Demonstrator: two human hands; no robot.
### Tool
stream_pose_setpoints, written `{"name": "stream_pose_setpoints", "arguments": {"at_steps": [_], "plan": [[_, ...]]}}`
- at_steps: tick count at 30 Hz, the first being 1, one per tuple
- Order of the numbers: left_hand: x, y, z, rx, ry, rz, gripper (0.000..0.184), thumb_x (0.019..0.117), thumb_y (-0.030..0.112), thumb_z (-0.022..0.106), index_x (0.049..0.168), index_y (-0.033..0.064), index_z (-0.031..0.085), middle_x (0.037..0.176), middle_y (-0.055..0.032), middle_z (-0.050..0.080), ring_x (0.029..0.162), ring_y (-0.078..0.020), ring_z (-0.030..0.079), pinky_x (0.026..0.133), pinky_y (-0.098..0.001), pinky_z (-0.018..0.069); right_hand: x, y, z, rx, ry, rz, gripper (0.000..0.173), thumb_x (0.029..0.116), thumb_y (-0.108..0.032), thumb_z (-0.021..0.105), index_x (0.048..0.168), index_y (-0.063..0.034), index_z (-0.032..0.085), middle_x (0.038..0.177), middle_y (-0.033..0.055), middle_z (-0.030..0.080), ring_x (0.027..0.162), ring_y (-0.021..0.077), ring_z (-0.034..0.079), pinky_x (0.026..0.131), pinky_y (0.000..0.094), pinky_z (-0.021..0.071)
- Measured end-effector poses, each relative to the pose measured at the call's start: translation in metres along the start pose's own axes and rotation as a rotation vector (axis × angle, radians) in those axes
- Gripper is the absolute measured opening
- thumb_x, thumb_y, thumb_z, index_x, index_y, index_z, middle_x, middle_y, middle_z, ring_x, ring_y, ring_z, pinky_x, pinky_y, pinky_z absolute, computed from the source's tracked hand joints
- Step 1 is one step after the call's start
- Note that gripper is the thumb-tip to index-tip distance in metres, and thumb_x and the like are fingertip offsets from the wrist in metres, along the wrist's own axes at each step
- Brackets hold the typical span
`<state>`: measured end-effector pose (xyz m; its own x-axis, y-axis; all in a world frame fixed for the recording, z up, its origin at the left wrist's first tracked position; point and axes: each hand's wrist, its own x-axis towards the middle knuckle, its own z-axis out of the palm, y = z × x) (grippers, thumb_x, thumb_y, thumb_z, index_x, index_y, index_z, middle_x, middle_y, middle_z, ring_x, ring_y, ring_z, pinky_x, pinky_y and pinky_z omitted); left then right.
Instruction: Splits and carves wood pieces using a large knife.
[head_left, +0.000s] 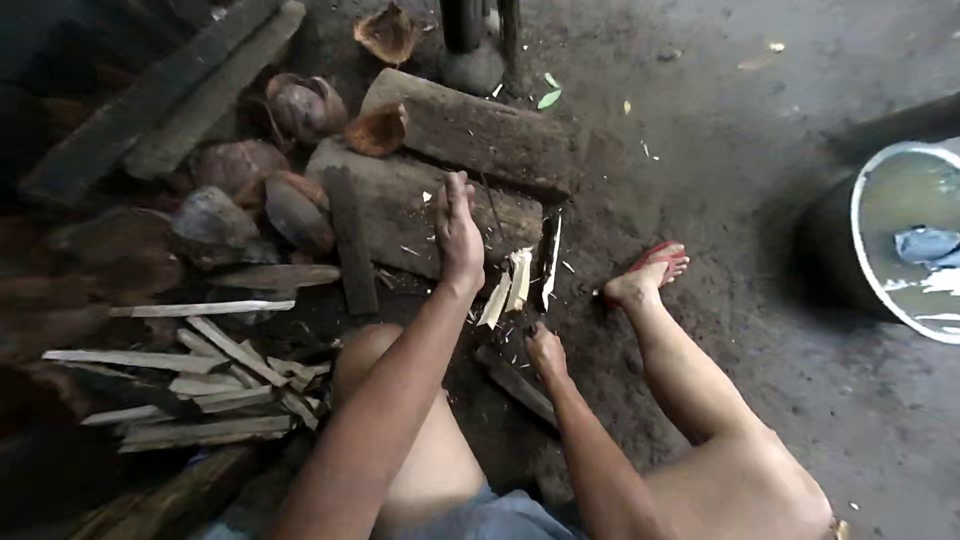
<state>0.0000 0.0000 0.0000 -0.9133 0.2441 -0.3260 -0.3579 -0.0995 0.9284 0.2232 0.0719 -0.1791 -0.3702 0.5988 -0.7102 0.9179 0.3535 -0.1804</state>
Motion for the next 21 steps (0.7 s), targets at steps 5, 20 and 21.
{"name": "stream_pose_setpoints", "arguments": {"at_steps": [5,20,21], "plan": [[-0.029,-0.01,0.0,0.653,-0.495,0.215,0.05,0.1051,0.046,0.056,0.141,0.012,0.056,0.134,-0.0121,0.065,0.116,-0.0253,0.067,0.098,-0.0493,0.0568,-0.01,-0.014,-0.02,0.165,-0.007,-0.05,0.036,0.1042,-0.031,0.053,0.129,-0.0099,0.066,0.115,0.0181,0.072,0.109,0.0353,0.069,0.094,0.0585,0.0539],[-0.004,-0.033,0.022,1.223,-0.37,0.579,0.04,0.1044,0.038,0.06,0.133,0.0114,0.066,0.098,-0.018,0.075,0.087,-0.0363,0.074,0.082,-0.0595,0.0576,-0.017,-0.04,-0.046,0.279,-0.118,-0.042,0.039,0.1023,-0.035,0.053,0.131,-0.0108,0.062,0.12,0.0164,0.07,0.113,0.0342,0.068,0.093,0.059,0.0544],[0.002,-0.031,0.025,1.227,-0.307,0.538,0.041,0.104,0.039,0.06,0.134,0.0119,0.066,0.097,-0.0182,0.075,0.086,-0.0367,0.074,0.082,-0.0601,0.0574,-0.014,-0.039,-0.045,0.249,-0.105,-0.038,0.04,0.1022,-0.035,0.053,0.133,-0.012,0.062,0.122,0.0159,0.07,0.114,0.034,0.068,0.093,0.0592,0.0543]]}}
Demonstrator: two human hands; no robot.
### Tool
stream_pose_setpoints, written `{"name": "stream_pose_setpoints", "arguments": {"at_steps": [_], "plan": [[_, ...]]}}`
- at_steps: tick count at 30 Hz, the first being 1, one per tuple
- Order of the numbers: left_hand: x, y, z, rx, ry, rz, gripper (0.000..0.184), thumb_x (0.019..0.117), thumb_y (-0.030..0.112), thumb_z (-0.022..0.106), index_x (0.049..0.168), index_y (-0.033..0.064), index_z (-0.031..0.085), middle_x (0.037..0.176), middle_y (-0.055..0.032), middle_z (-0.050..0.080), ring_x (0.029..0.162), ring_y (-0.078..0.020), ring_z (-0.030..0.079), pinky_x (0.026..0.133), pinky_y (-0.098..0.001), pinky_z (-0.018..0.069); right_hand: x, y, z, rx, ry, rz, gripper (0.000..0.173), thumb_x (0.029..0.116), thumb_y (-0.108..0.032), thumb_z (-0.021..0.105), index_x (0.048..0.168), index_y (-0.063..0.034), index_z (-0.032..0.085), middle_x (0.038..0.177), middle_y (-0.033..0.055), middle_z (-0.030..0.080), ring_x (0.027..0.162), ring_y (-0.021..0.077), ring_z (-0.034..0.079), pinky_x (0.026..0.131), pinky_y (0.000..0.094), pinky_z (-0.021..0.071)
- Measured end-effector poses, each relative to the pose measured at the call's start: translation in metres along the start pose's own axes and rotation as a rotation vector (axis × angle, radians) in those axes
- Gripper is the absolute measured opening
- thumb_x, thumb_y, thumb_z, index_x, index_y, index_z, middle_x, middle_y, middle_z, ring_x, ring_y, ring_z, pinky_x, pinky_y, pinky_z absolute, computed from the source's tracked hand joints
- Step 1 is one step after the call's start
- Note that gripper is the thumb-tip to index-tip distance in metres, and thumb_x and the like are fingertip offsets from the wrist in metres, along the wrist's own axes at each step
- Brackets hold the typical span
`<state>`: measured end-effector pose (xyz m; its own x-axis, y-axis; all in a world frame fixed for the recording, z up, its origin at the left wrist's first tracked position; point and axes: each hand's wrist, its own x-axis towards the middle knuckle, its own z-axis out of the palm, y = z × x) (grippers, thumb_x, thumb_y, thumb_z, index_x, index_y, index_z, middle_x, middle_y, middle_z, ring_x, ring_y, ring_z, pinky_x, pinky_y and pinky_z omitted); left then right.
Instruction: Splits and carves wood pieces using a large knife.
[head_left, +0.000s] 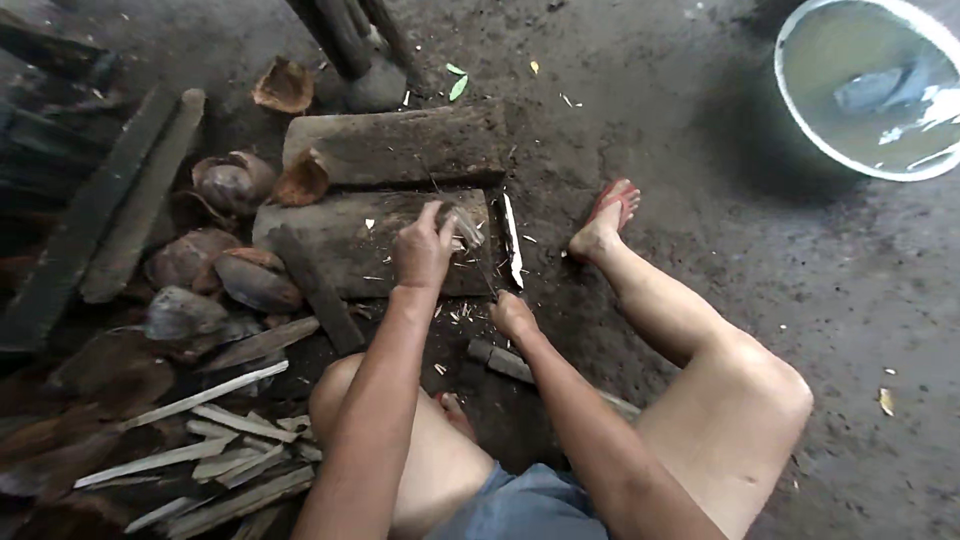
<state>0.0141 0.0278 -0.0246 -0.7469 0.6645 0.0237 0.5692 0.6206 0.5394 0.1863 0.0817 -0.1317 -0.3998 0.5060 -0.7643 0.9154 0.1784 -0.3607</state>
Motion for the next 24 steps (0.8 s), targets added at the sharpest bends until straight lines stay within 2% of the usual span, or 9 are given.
{"name": "stream_pose_setpoints", "arguments": {"at_steps": [3,6,10,11,13,14,17,21,24], "plan": [[0.027,-0.013,-0.009,-0.042,-0.025,-0.219,0.043,0.1023,0.043,0.061,0.134,0.0146,0.065,0.108,-0.0142,0.075,0.097,-0.0313,0.074,0.093,-0.0568,0.0571,0.019,0.009,0.01,-0.08,0.024,0.008,0.043,0.1008,-0.032,0.054,0.14,-0.0151,0.058,0.126,0.0149,0.07,0.117,0.0343,0.068,0.094,0.0603,0.0543],[0.032,-0.023,-0.008,-0.137,0.01,-0.234,0.045,0.1015,0.042,0.064,0.138,0.0157,0.063,0.106,-0.0151,0.075,0.091,-0.0292,0.075,0.089,-0.0547,0.0591,0.037,0.016,0.017,-0.039,-0.011,-0.004,0.042,0.102,-0.033,0.053,0.139,-0.014,0.059,0.131,0.0161,0.067,0.121,0.0354,0.065,0.097,0.062,0.0519],[0.011,-0.01,0.019,-0.183,0.164,0.036,0.038,0.1001,0.032,0.067,0.131,0.0109,0.069,0.085,-0.0131,0.073,0.07,-0.025,0.069,0.072,-0.0474,0.0584,0.009,-0.003,0.012,0.169,-0.049,-0.033,0.045,0.1061,-0.045,0.049,0.126,-0.0088,0.066,0.116,0.0167,0.07,0.108,0.0318,0.068,0.094,0.056,0.0528],[0.004,-0.006,0.026,-0.182,0.178,0.117,0.036,0.0995,0.031,0.068,0.129,0.0107,0.071,0.087,-0.0112,0.074,0.071,-0.0239,0.069,0.073,-0.046,0.0581,0.0,-0.007,0.012,0.246,-0.072,-0.034,0.045,0.1066,-0.045,0.049,0.123,-0.0074,0.066,0.108,0.0158,0.07,0.097,0.0293,0.068,0.087,0.0524,0.0546],[-0.003,0.003,0.036,-0.173,0.193,0.264,0.035,0.0987,0.031,0.07,0.128,0.0129,0.072,0.096,-0.0088,0.077,0.08,-0.0241,0.071,0.077,-0.0435,0.0587,-0.006,-0.004,0.013,0.402,-0.105,-0.059,0.042,0.1064,-0.045,0.051,0.114,-0.0061,0.065,0.085,0.0101,0.063,0.068,0.0216,0.061,0.065,0.0429,0.0542],[-0.006,0.006,0.037,-0.178,0.194,0.326,0.035,0.0988,0.031,0.07,0.128,0.0129,0.072,0.096,-0.0087,0.077,0.081,-0.0249,0.071,0.078,-0.0425,0.0579,-0.005,0.002,0.012,0.451,-0.123,-0.076,0.041,0.1056,-0.044,0.053,0.112,-0.006,0.065,0.081,0.0082,0.061,0.063,0.0194,0.059,0.061,0.0405,0.0527],[-0.012,0.0,0.033,-0.198,0.115,0.451,0.041,0.1021,0.026,0.066,0.14,0.0102,0.064,0.098,-0.0115,0.075,0.083,-0.0273,0.07,0.08,-0.0432,0.0577,0.004,0.026,-0.011,0.36,-0.211,-0.14,0.041,0.1036,-0.046,0.056,0.116,-0.0077,0.065,0.088,0.0081,0.064,0.073,0.0192,0.061,0.071,0.0426,0.0538],[-0.02,-0.014,0.025,-0.153,-0.04,0.562,0.045,0.1056,0.021,0.058,0.148,0.0086,0.054,0.118,-0.013,0.073,0.097,-0.0279,0.073,0.092,-0.045,0.0585,0.015,0.048,-0.023,0.286,-0.291,-0.19,0.04,0.1029,-0.046,0.057,0.112,-0.0084,0.063,0.08,0.0053,0.059,0.064,0.0166,0.057,0.063,0.0382,0.0515],[-0.021,-0.015,0.026,-0.171,-0.112,0.549,0.049,0.1054,0.015,0.056,0.154,0.0095,0.047,0.113,-0.015,0.074,0.098,-0.0292,0.073,0.093,-0.0495,0.0574,0.016,0.049,-0.008,0.378,-0.284,-0.191,0.037,0.1037,-0.042,0.058,0.114,-0.0071,0.063,0.082,0.0064,0.059,0.065,0.0169,0.057,0.064,0.038,0.0521]]}}
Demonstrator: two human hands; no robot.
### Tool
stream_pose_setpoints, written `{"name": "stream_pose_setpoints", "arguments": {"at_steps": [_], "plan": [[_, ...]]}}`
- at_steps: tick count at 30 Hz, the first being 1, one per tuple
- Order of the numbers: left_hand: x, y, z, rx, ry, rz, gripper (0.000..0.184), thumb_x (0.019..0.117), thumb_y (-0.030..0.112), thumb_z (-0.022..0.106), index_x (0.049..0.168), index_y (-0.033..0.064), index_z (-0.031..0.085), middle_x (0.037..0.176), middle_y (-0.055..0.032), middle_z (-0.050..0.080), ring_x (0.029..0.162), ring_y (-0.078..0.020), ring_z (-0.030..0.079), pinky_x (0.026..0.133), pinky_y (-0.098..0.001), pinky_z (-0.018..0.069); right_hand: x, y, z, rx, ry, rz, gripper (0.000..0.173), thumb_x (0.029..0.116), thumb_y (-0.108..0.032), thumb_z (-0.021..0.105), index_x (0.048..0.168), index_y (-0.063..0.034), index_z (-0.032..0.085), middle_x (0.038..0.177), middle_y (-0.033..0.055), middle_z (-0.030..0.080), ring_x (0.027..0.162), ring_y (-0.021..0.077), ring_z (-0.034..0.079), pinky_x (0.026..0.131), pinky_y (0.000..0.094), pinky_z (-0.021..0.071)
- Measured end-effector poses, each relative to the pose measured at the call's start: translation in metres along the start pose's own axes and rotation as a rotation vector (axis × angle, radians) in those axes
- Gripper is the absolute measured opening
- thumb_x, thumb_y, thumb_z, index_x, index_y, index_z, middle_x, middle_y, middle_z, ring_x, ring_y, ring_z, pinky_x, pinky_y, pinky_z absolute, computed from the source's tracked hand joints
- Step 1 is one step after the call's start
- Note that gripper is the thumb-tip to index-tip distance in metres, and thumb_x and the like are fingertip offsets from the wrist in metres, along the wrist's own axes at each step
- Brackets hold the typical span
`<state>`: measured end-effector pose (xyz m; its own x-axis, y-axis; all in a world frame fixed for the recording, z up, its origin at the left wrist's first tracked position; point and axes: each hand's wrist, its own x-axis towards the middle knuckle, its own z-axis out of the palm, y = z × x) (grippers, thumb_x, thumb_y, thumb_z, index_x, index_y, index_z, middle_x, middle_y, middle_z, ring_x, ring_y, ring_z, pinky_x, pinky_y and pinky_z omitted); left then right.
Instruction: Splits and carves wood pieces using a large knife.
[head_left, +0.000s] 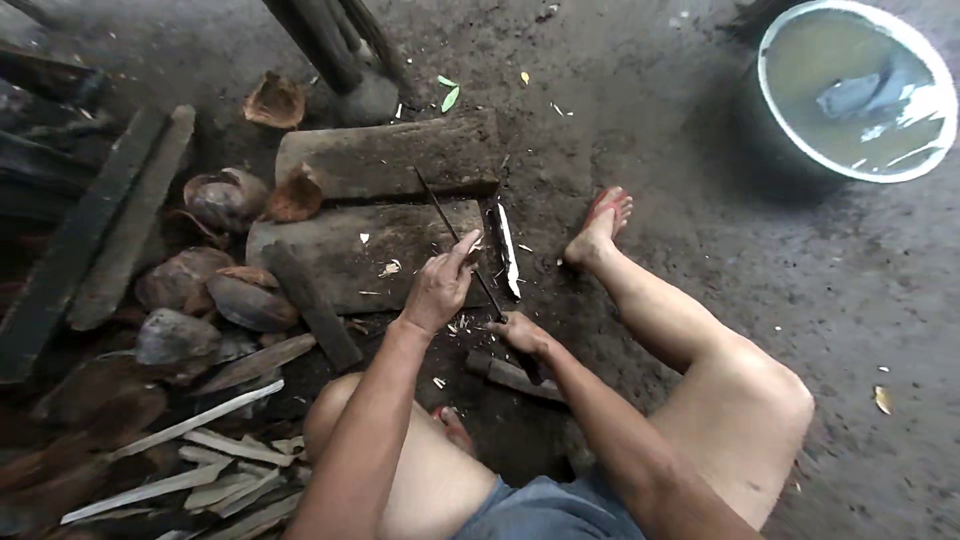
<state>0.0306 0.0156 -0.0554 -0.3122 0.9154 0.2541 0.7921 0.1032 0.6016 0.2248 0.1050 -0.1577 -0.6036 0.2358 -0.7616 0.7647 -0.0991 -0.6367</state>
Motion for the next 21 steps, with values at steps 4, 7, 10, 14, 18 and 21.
{"name": "stream_pose_setpoints", "arguments": {"at_steps": [4,7,10,14,18,21], "plan": [[-0.001,0.012,0.019,0.04,0.052,0.02,0.048,0.1017,0.009,0.052,0.15,0.01,0.052,0.119,-0.0127,0.073,0.105,-0.0287,0.071,0.096,-0.0495,0.0559,-0.005,-0.005,0.024,-0.087,0.17,0.023,0.04,0.1059,-0.039,0.053,0.124,-0.0046,0.064,0.102,0.017,0.068,0.087,0.0297,0.067,0.081,0.0518,0.0555],[-0.007,0.025,0.042,0.162,0.074,0.064,0.044,0.1026,0.021,0.05,0.145,0.0152,0.058,0.114,-0.0118,0.072,0.11,-0.0301,0.068,0.1,-0.0502,0.0523,-0.057,-0.056,0.022,-0.174,0.257,0.11,0.036,0.1058,-0.031,0.053,0.122,-0.0013,0.065,0.111,0.0201,0.07,0.1,0.0327,0.07,0.089,0.0533,0.0554],[-0.014,0.043,0.065,0.231,0.078,0.073,0.049,0.1048,0.052,0.048,0.141,0.0224,0.064,0.108,-0.0114,0.072,0.106,-0.0316,0.068,0.101,-0.0531,0.0508,-0.114,-0.09,0.012,-0.162,0.254,0.155,0.034,0.1059,-0.024,0.055,0.127,-0.0002,0.066,0.127,0.0202,0.068,0.12,0.0322,0.065,0.104,0.0515,0.0484],[-0.014,0.05,0.064,0.245,0.166,0.036,0.051,0.1055,0.052,0.042,0.138,0.0211,0.067,0.109,-0.0147,0.072,0.104,-0.0364,0.067,0.099,-0.0575,0.0492,-0.105,-0.031,0.025,-0.181,0.331,0.047,0.037,0.1022,-0.034,0.055,0.129,-0.0108,0.065,0.113,0.0172,0.072,0.102,0.0345,0.071,0.088,0.0598,0.0565],[-0.001,0.047,0.041,0.142,0.276,-0.14,0.066,0.1074,0.052,0.034,0.152,0.0044,0.048,0.129,-0.0296,0.063,0.12,-0.0491,0.06,0.105,-0.0655,0.0442,-0.135,-0.014,0.041,-0.124,0.327,-0.107,0.043,0.1052,-0.039,0.053,0.132,-0.008,0.063,0.113,0.019,0.071,0.106,0.0345,0.07,0.094,0.0585,0.0545],[0.003,0.041,0.032,-0.017,0.452,-0.245,0.073,0.107,0.05,0.033,0.155,-0.0053,0.035,0.134,-0.0315,0.058,0.122,-0.0424,0.06,0.107,-0.0558,0.0463,-0.148,-0.006,0.062,-0.041,0.286,-0.245,0.047,0.1063,-0.042,0.051,0.133,-0.005,0.062,0.11,0.0194,0.071,0.103,0.0327,0.07,0.094,0.0556,0.0539]]}}
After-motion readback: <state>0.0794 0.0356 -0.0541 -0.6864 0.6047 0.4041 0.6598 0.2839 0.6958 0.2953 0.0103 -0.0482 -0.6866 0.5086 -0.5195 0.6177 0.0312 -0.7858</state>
